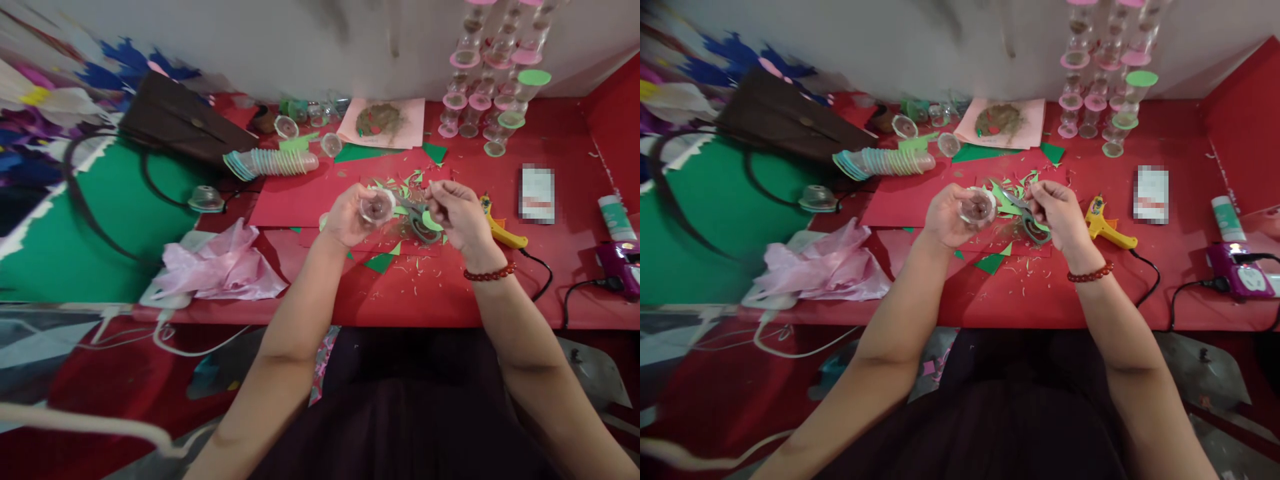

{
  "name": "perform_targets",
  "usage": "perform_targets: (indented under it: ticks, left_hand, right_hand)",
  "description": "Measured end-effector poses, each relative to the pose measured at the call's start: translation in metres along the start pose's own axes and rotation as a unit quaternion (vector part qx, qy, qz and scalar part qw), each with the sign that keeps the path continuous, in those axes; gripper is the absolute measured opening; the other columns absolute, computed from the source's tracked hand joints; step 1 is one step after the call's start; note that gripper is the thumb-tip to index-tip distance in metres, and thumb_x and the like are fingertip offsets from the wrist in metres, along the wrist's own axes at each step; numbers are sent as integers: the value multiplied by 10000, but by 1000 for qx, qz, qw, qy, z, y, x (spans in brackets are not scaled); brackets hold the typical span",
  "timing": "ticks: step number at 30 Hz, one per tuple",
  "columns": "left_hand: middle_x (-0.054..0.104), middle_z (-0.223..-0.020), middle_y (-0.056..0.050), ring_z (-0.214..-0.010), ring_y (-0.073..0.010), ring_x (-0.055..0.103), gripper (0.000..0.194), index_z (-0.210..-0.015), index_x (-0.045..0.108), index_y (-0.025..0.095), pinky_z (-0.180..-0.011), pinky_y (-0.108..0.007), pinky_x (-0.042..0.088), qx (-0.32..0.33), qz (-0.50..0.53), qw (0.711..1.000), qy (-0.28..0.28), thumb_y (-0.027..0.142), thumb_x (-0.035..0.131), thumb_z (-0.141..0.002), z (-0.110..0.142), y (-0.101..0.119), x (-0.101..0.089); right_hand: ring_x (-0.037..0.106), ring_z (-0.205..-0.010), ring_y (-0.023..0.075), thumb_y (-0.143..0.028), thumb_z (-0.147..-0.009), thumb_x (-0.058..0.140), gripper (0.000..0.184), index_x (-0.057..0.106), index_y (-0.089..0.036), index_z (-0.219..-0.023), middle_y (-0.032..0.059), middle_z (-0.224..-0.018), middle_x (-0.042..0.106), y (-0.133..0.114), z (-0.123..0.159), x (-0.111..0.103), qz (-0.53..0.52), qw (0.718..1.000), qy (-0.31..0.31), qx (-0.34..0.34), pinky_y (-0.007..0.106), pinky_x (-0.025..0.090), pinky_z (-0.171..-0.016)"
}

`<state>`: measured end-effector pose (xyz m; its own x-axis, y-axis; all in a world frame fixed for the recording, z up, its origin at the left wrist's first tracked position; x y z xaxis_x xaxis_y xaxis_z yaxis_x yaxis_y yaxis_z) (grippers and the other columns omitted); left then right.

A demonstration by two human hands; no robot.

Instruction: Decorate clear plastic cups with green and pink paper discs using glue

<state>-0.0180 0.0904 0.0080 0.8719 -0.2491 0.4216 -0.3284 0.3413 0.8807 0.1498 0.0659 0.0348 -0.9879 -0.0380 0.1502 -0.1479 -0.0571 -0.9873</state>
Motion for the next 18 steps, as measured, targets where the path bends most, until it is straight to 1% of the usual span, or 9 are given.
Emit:
perform_targets:
  ticks: [3, 5, 6, 8, 10, 13, 15, 16, 18]
  left_hand:
    - [565, -582, -7, -438, -70, 400, 268, -705, 676, 180, -391, -221, 184, -3, -11, 1000, 19, 428, 673, -808, -2, -1, -1]
    - [569, -611, 3, -439, -56, 365, 271, -699, 654, 185, -397, -226, 159, 12, -16, 999, 37, 429, 686, -814, -3, 1, -1]
    - [585, -640, 2, -448, -53, 365, 270, -697, 648, 186, -400, -229, 158, 24, -20, 998, 47, 426, 686, -816, -3, 3, -2]
    - [622, -701, -4, -471, -54, 385, 268, -706, 647, 190, -403, -233, 162, 43, -33, 996, 66, 429, 680, -821, -2, 6, -3]
    - [655, -754, -12, -507, -64, 444, 272, -733, 652, 197, -417, -226, 213, 55, -50, 993, 87, 446, 676, -841, -1, 6, -4]
    - [681, -797, -20, -597, -96, 561, 296, -787, 663, 211, -494, -218, 363, 77, -79, 988, 108, 488, 665, -890, 2, 3, -3]
    - [689, -825, -22, -655, -117, 603, 301, -823, 681, 219, -550, -229, 427, 108, -100, 983, 108, 508, 663, -904, 4, 1, 2]
    - [690, -835, -21, -672, -123, 606, 299, -836, 691, 223, -566, -234, 441, 132, -114, 979, 108, 514, 668, -900, 5, 2, 4]
    - [682, -831, -19, -688, -133, 599, 298, -843, 709, 230, -581, -243, 453, 183, -147, 966, 111, 521, 668, -891, 8, 4, 8]
  right_hand:
    - [557, -557, 111, -330, -892, 780, 219, 708, -207, -725, -7, -622, 651, 11, -2, 7, 153, 988, -9, -27, 242, 403, -525]
    - [658, -654, 161, -238, -857, 777, 67, 768, -213, -795, 19, -732, 747, 14, 0, 13, 225, 972, -1, -66, 284, 498, -622]
    - [699, -715, 182, -190, -866, 737, 67, 784, -216, -827, 29, -792, 779, 14, 1, 15, 247, 966, 7, -82, 309, 534, -686]
    - [751, -834, 207, -119, -901, 630, 188, 789, -212, -867, 49, -887, 809, 14, 3, 18, 263, 959, 24, -101, 345, 566, -800]
    - [761, -884, 205, -130, -953, 569, 217, 770, -206, -920, 59, -912, 805, 13, 5, 21, 255, 961, 29, -103, 342, 569, -835]
    - [717, -746, 182, -323, -1015, 619, 135, 691, -209, -1028, 34, -809, 751, 16, 5, 25, 221, 973, 11, -72, 302, 545, -713]
    - [649, -645, 164, -402, -990, 679, 193, 633, -220, -945, 5, -718, 685, 18, 5, 27, 235, 970, 4, -58, 283, 487, -632]
    - [620, -621, 158, -394, -985, 683, 217, 603, -226, -874, -1, -683, 655, 17, 5, 28, 257, 965, 6, -59, 279, 457, -614]
    - [581, -614, 155, -313, -996, 628, 251, 559, -230, -769, 4, -648, 621, 14, 7, 30, 323, 943, 9, -77, 282, 409, -614]
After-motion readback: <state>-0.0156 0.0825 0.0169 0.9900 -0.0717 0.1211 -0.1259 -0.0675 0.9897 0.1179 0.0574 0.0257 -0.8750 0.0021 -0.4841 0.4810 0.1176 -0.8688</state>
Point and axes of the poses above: each hand's wrist, its own z-axis away from the middle knuckle, its own x-axis out of the palm, y = z × x, the point moved 9 cm from there along -z, towards the middle knuckle
